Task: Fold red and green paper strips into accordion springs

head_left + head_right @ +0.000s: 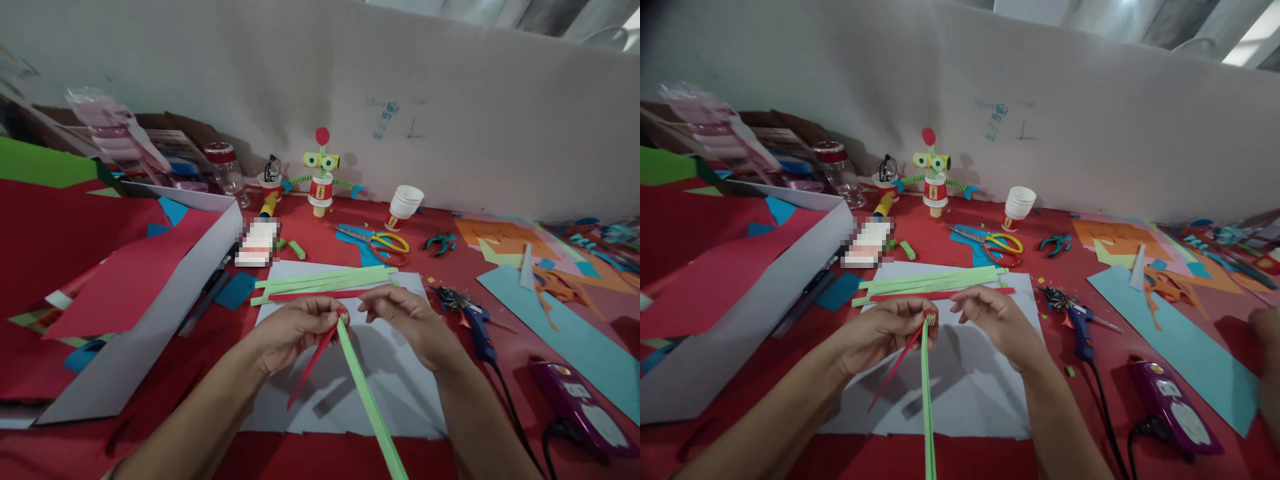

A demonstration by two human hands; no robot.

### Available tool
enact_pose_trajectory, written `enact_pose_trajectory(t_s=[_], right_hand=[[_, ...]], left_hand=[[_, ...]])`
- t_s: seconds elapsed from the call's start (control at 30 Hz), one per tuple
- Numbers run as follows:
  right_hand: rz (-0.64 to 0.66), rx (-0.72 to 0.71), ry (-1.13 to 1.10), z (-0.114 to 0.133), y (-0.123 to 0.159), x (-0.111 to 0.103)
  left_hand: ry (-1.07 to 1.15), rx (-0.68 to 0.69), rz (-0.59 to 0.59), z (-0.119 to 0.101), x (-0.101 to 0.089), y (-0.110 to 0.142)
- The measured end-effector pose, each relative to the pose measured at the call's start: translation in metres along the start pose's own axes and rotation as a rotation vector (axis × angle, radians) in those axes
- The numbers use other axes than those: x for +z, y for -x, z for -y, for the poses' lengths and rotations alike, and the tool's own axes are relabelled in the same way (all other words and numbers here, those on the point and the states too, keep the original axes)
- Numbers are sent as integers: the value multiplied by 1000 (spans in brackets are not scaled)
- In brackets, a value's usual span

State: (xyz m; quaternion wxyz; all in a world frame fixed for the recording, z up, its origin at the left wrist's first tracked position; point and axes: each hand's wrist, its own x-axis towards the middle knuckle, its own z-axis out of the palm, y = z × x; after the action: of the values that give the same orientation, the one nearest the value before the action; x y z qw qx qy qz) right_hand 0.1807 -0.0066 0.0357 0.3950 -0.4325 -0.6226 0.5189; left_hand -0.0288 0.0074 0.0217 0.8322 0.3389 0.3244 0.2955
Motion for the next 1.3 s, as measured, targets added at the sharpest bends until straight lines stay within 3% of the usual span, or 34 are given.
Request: enact_pose_trajectory(t_s=[0.1, 0.23, 0.3, 0.4, 0.5, 0.67, 1.0, 1.3], right_hand=[[14, -106, 96, -7, -3, 21], [-218, -170, 175, -15, -2, 48], [-311, -137, 146, -18, -1, 52], [-338, 14, 28, -23, -1, 53], [-356, 110, -239, -25, -3, 54], [-346, 104, -578, -26, -6, 60], [-327, 156, -573, -22, -1, 57], [-387, 85, -537, -20, -1, 61]], left_hand=[[71, 81, -122, 9, 4, -5], [79, 176, -276, 16, 10, -10], [60, 196, -328, 17, 13, -11], [-2, 238, -368, 19, 13, -10], [-12, 246, -333, 19, 11, -10], [48, 177, -263, 17, 8, -10], [108, 115, -219, 15, 1, -12], [98, 117, -223, 11, 5, -8]])
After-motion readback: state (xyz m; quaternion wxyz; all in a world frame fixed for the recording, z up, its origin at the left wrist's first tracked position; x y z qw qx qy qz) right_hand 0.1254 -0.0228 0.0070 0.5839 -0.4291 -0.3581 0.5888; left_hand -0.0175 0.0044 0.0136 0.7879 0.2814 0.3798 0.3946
